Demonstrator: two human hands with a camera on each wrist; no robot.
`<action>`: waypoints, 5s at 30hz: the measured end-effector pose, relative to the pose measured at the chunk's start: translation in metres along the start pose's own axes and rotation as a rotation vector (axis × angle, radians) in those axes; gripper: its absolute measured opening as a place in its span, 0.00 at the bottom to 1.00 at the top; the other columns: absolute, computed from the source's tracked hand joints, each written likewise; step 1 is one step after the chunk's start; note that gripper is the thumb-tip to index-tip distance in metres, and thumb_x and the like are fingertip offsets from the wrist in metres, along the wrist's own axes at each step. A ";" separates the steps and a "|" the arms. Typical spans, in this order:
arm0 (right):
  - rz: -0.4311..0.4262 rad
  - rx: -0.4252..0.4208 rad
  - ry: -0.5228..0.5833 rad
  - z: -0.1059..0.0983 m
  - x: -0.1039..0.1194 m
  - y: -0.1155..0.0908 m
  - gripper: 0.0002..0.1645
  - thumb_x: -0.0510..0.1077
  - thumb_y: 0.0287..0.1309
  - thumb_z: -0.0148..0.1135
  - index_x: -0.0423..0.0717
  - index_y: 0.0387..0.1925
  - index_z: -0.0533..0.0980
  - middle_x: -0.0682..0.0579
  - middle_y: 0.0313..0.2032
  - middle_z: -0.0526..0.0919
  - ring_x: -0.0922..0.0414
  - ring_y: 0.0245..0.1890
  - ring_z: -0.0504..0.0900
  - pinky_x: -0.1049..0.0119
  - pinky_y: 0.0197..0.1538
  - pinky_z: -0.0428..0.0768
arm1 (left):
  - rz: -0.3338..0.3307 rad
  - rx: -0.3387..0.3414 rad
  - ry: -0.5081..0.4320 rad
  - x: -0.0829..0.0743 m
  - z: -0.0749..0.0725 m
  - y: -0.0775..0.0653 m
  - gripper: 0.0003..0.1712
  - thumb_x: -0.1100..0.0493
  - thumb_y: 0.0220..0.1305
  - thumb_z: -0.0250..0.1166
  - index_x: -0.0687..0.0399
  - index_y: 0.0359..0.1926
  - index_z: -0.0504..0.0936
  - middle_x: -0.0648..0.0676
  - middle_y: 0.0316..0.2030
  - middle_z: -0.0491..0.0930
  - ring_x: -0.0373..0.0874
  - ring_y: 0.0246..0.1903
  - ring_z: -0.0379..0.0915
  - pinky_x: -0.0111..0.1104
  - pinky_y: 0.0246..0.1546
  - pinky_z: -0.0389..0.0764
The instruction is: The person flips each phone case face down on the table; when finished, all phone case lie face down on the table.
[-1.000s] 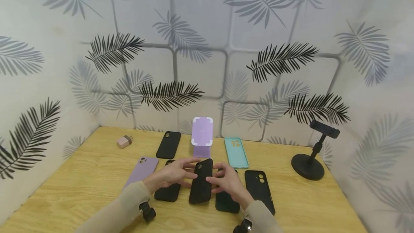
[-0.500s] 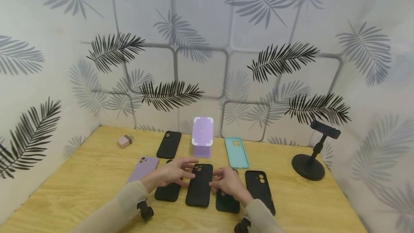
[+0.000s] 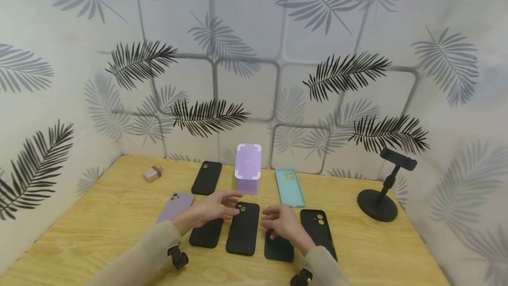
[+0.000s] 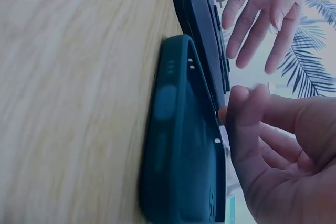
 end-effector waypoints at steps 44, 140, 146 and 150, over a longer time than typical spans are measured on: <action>0.017 0.004 -0.054 -0.061 -0.026 -0.036 0.27 0.33 0.58 0.65 0.18 0.54 0.71 0.27 0.46 0.82 0.44 0.44 0.86 0.56 0.43 0.87 | -0.042 0.014 -0.145 -0.016 0.079 0.021 0.32 0.70 0.64 0.63 0.63 0.69 0.65 0.72 0.59 0.71 0.59 0.51 0.79 0.45 0.49 0.84; 0.087 -0.032 -0.106 -0.072 -0.039 -0.041 0.24 0.44 0.59 0.68 0.29 0.51 0.78 0.48 0.24 0.86 0.60 0.23 0.82 0.68 0.21 0.76 | -0.036 -0.004 -0.076 -0.009 0.085 0.030 0.33 0.68 0.64 0.64 0.65 0.69 0.65 0.71 0.65 0.65 0.60 0.55 0.76 0.45 0.47 0.84; 0.053 0.025 0.054 -0.076 -0.040 -0.043 0.29 0.43 0.63 0.65 0.26 0.57 0.71 0.41 0.40 0.87 0.58 0.34 0.84 0.65 0.30 0.83 | 0.037 -0.046 -0.045 -0.017 0.083 0.031 0.31 0.65 0.65 0.64 0.61 0.68 0.67 0.67 0.61 0.69 0.56 0.54 0.75 0.45 0.49 0.83; 0.013 0.052 0.115 -0.084 -0.040 -0.044 0.31 0.42 0.65 0.63 0.25 0.61 0.68 0.39 0.49 0.84 0.57 0.41 0.85 0.64 0.38 0.85 | 0.078 -0.053 -0.046 -0.024 0.086 0.032 0.29 0.65 0.65 0.64 0.62 0.66 0.68 0.66 0.60 0.70 0.57 0.58 0.71 0.44 0.51 0.82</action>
Point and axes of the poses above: each hand's wrist, its own y-axis towards the middle knuckle, its own z-axis out of the palm, x = y × z, the point moved 10 cm from there along y, towards the middle knuckle
